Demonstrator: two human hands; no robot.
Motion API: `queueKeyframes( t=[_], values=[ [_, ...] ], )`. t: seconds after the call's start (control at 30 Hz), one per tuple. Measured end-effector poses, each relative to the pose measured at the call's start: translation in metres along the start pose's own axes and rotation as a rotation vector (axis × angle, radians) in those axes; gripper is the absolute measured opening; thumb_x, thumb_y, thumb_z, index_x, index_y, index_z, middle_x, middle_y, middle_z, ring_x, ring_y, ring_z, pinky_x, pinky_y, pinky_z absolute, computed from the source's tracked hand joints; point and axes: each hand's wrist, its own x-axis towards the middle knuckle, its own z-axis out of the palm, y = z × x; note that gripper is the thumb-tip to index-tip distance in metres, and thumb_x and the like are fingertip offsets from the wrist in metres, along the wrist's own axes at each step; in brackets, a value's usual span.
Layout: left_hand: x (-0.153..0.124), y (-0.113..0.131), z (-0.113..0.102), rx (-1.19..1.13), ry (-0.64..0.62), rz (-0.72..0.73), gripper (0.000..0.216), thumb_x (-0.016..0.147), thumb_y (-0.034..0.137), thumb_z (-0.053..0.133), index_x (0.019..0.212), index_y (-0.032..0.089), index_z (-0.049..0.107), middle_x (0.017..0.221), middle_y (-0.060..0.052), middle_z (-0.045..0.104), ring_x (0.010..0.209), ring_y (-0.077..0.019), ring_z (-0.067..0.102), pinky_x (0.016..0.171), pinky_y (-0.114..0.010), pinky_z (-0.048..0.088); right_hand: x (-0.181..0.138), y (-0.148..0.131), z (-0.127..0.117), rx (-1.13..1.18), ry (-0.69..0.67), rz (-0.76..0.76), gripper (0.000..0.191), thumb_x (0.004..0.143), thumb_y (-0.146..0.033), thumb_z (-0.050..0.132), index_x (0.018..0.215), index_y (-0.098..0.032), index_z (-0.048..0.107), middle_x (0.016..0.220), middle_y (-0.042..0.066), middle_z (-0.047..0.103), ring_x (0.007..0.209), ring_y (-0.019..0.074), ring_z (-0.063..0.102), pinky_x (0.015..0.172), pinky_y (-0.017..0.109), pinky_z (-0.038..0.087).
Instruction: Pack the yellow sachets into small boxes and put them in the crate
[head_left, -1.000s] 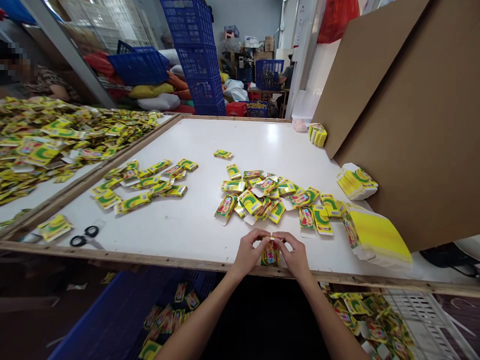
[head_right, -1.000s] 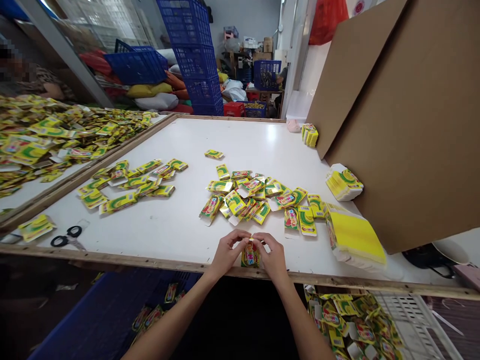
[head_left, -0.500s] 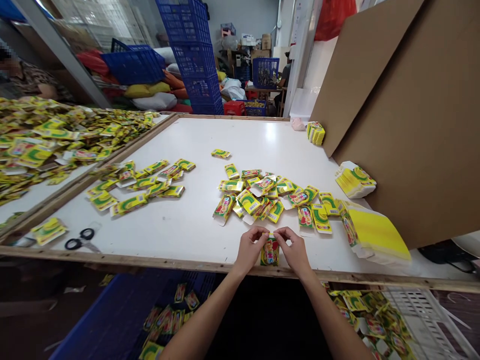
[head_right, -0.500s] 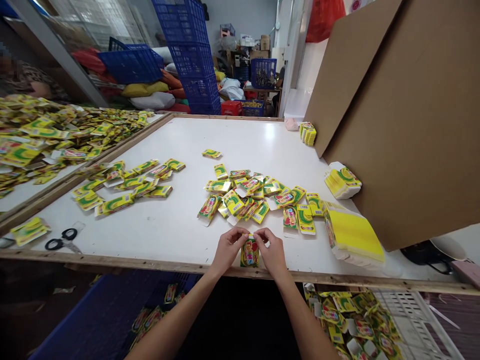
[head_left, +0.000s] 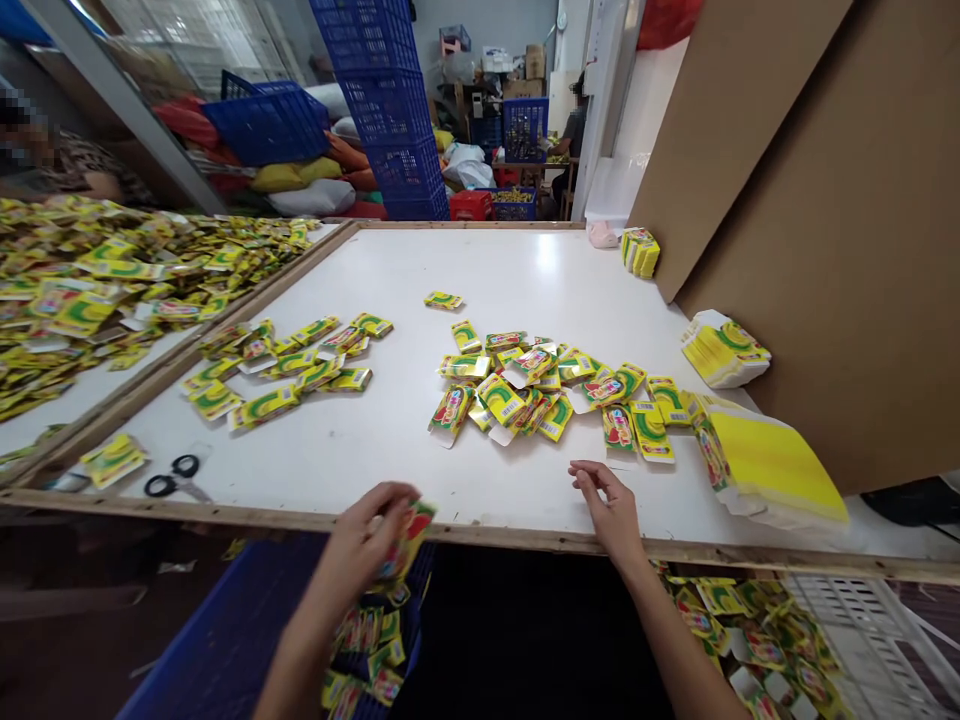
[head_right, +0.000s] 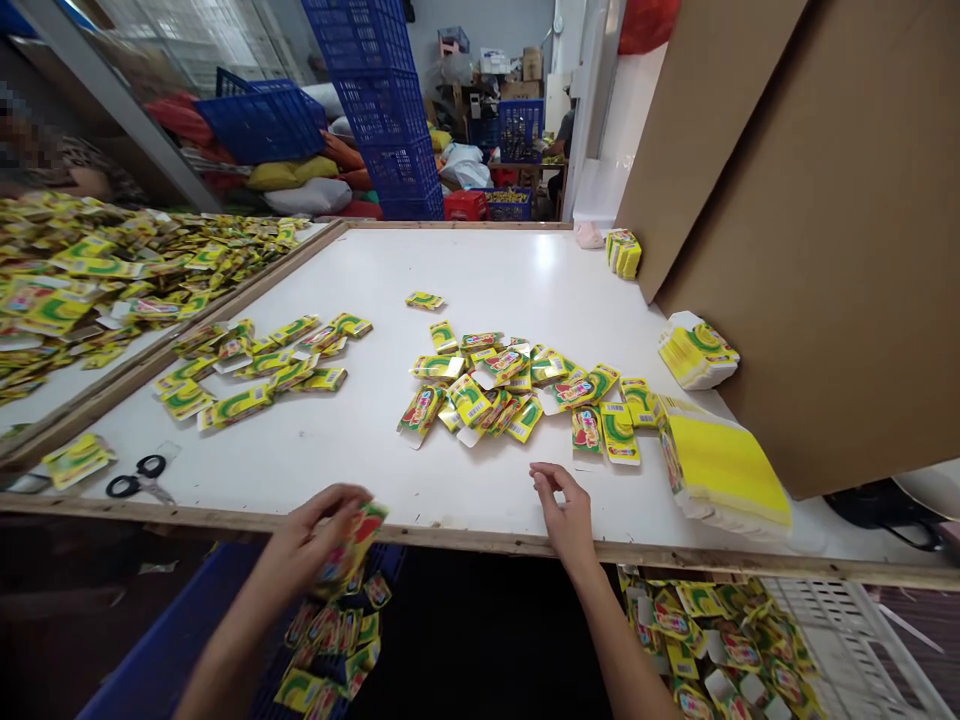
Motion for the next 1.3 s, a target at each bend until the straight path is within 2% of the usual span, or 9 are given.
queueKeyframes(
  t=[0.13, 0.23, 0.37, 0.5, 0.63, 0.73, 0.9, 1.1, 1.3],
  values=[
    [-0.002, -0.041, -0.043, 0.311, 0.115, -0.041, 0.035, 0.076, 0.047, 0.055, 0.100, 0.022, 0.063, 0.103, -0.009, 0.066, 0.102, -0.0304, 0.058, 0.093, -0.047, 0.043, 0.001, -0.001, 0.007, -0.021, -0.079, 0.026, 0.032, 0.086, -0.044, 0.051, 0.093, -0.019, 0.069, 0.089, 0.008, 0.071, 0.074, 0.0197, 0.063, 0.067, 0.030, 0.050],
    [0.024, -0.043, -0.008, 0.273, 0.255, -0.011, 0.058, 0.078, 0.049, 0.053, 0.125, 0.017, 0.044, 0.127, -0.015, 0.053, 0.116, -0.0293, 0.052, 0.098, -0.046, 0.040, 0.002, -0.003, 0.017, -0.030, -0.115, 0.013, 0.033, 0.087, -0.045, 0.050, 0.093, -0.019, 0.069, 0.087, 0.007, 0.071, 0.074, 0.0196, 0.062, 0.068, 0.030, 0.050],
    [0.085, -0.024, 0.060, 0.322, 0.223, -0.009, 0.086, 0.070, 0.046, 0.066, 0.136, 0.007, 0.027, 0.134, -0.025, 0.044, 0.123, -0.0343, 0.045, 0.098, -0.047, 0.038, 0.000, 0.000, 0.023, -0.047, -0.154, -0.011, 0.033, 0.087, -0.046, 0.050, 0.092, -0.019, 0.069, 0.086, 0.007, 0.071, 0.074, 0.0194, 0.062, 0.067, 0.029, 0.051],
    [0.121, -0.010, 0.069, 0.434, 0.208, -0.022, 0.059, 0.073, 0.030, 0.062, 0.125, 0.009, 0.044, 0.116, -0.020, 0.059, 0.109, -0.0348, 0.054, 0.090, -0.045, 0.042, -0.005, 0.004, 0.016, -0.085, -0.132, 0.020, 0.034, 0.088, -0.046, 0.048, 0.095, -0.019, 0.067, 0.086, 0.007, 0.070, 0.072, 0.0194, 0.062, 0.057, 0.027, 0.049],
    [0.102, 0.004, 0.028, 0.428, 0.221, 0.149, 0.053, 0.071, 0.024, 0.061, 0.121, 0.014, 0.048, 0.114, -0.014, 0.058, 0.105, -0.0305, 0.055, 0.091, -0.041, 0.043, -0.008, -0.002, 0.013, -0.126, -0.070, -0.030, 0.031, 0.090, -0.042, 0.046, 0.096, -0.020, 0.066, 0.095, 0.009, 0.068, 0.081, 0.0207, 0.062, 0.058, 0.028, 0.050],
    [0.070, 0.032, 0.012, 0.384, -0.025, 0.336, 0.055, 0.067, 0.014, 0.059, 0.121, 0.021, 0.050, 0.115, -0.010, 0.057, 0.107, -0.0284, 0.052, 0.092, -0.040, 0.043, -0.009, -0.013, 0.018, -0.149, -0.071, -0.180, 0.024, 0.090, -0.035, 0.047, 0.102, -0.023, 0.065, 0.111, 0.009, 0.064, 0.105, 0.0236, 0.057, 0.087, 0.038, 0.048],
    [0.044, 0.065, 0.051, 0.206, -0.424, 0.557, 0.062, 0.065, -0.006, 0.042, 0.113, 0.028, 0.060, 0.114, -0.007, 0.057, 0.112, -0.0258, 0.048, 0.096, -0.041, 0.041, -0.008, -0.021, 0.038, -0.058, -0.206, -0.155, 0.041, 0.085, -0.031, 0.055, 0.125, -0.023, 0.047, 0.117, 0.010, 0.062, 0.110, 0.0245, 0.056, 0.095, 0.044, 0.044],
    [0.044, 0.041, 0.106, -0.417, -0.141, 0.263, 0.052, 0.078, 0.011, 0.055, 0.127, 0.026, 0.043, 0.129, -0.010, 0.047, 0.109, -0.0214, 0.055, 0.092, -0.040, 0.047, -0.005, -0.003, 0.041, 0.203, -0.170, 0.019, 0.035, 0.083, -0.032, 0.057, 0.113, -0.023, 0.041, 0.091, 0.005, 0.067, 0.080, 0.0189, 0.066, 0.071, 0.032, 0.053],
    [0.037, 0.029, 0.127, -0.656, -0.339, 0.060, 0.037, 0.079, 0.030, 0.063, 0.113, 0.021, 0.053, 0.096, -0.004, 0.065, 0.085, -0.0178, 0.064, 0.076, -0.031, 0.051, -0.005, -0.004, 0.032, 0.169, -0.224, 0.003, 0.041, 0.082, -0.031, 0.057, 0.120, -0.023, 0.045, 0.090, 0.004, 0.067, 0.078, 0.0179, 0.066, 0.069, 0.030, 0.053]
  ],
)
